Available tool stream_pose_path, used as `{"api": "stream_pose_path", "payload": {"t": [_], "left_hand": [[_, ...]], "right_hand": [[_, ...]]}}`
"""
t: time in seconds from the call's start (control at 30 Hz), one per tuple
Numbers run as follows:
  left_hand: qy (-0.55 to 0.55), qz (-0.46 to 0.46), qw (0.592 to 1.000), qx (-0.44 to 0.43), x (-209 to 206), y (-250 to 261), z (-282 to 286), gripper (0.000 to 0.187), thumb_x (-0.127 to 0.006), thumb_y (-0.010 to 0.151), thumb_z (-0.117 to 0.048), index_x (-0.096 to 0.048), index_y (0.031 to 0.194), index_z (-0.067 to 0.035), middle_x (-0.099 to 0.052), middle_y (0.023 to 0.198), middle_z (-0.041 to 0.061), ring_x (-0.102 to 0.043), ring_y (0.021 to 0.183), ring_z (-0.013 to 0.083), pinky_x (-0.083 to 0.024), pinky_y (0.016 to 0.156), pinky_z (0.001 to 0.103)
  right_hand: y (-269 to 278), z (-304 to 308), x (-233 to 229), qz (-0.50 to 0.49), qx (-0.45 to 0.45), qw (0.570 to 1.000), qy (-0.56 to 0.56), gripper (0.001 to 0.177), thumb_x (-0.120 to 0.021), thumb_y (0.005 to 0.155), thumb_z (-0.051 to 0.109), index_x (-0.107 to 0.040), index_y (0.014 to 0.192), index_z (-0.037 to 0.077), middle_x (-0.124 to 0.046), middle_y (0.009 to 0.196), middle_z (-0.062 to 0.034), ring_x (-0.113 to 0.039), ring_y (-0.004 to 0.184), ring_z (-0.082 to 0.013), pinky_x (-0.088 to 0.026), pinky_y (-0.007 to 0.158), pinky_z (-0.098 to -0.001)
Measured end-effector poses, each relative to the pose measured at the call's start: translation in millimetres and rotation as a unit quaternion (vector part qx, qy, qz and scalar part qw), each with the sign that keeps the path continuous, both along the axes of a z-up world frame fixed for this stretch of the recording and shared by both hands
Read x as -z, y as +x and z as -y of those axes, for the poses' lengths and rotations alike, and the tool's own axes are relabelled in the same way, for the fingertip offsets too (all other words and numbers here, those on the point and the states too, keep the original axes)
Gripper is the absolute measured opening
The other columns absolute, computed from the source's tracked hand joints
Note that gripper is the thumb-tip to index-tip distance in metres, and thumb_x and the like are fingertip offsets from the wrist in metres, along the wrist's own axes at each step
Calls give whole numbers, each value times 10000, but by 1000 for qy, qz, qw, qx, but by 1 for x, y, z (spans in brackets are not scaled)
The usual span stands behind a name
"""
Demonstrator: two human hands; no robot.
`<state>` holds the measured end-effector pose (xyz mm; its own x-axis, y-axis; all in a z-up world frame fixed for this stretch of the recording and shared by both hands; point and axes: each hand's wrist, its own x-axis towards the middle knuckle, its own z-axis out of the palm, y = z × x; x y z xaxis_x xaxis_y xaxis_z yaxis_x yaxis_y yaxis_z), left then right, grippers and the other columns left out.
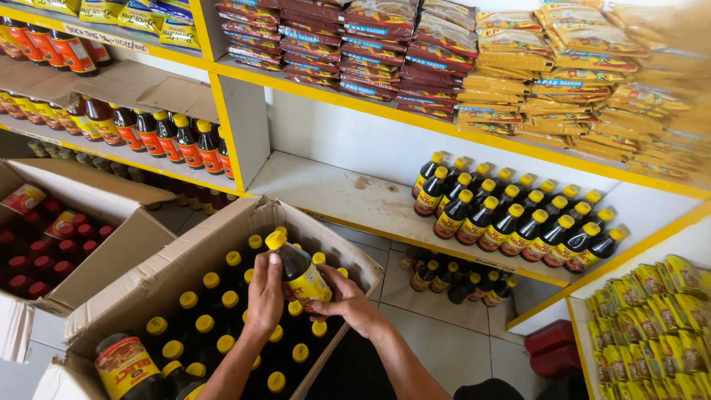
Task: The person takes bottles of dark liquid with yellow caps from a cardboard box on the floor and places them onto a yellow shelf. The person arranges the bottles in neat rows, filling the available space on the shelf.
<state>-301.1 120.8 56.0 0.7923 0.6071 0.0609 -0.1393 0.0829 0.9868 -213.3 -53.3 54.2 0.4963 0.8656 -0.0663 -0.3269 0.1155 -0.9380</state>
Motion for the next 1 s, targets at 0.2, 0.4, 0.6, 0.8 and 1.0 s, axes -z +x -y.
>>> {"api": "stream_pose_path", "payload": {"t": [0.2, 0.4, 0.6, 0.8, 1.0], "left_hand": [[-40, 28, 999, 22, 36, 10, -11, 454, -429, 1097, -473, -597, 1216, -67, -540, 781, 15, -497, 667, 87, -471, 582, 256], [149, -138, 954, 220, 1, 1, -14, 527, -758, 869, -373, -624, 1279, -70, -750, 966, 65, -665, 872, 176, -558, 764, 335], [50, -45, 975, 211, 22, 5, -12, 542, -823, 799, -220, -607, 1264, -47, -777, 1102, 69, -736, 1062, 193, -576, 917, 336], [215, -58, 970, 95, -5, 9, 9, 524, -877, 741, -160, -645, 1184, -3, -651, 1103, 77, -757, 949, 214, -620, 806, 336], [259, -36, 960, 99, -36, 53, 43, 545, -920, 695, -174, -611, 1104, 12, -669, 1098, 125, -771, 963, 231, -647, 805, 344]], "right_hand": [[0, 3, -8, -17, 7, 1000, -1, 827, -735, 877, 72, -303, 1581, 105, -551, 1436, -126, -655, 1180, -265, -643, 833, -375], [14, 8, 21, -89, 24, 994, 55, 599, -690, 982, 184, -385, 1474, 30, -652, 1201, -154, -725, 833, -298, -585, 667, -329], [5, 0, 16, -22, 107, 994, 29, 517, -690, 963, 201, -531, 1430, 46, -698, 1163, -97, -705, 871, -201, -578, 711, -305], [12, 3, 27, 171, 217, 961, 12, 453, -710, 978, 188, -611, 1392, 33, -636, 1200, -34, -681, 901, -109, -543, 698, -268], [48, 41, 11, 225, 281, 930, -77, 312, -702, 981, 131, -614, 1277, 81, -666, 920, -32, -613, 750, -75, -476, 609, -250]]}}
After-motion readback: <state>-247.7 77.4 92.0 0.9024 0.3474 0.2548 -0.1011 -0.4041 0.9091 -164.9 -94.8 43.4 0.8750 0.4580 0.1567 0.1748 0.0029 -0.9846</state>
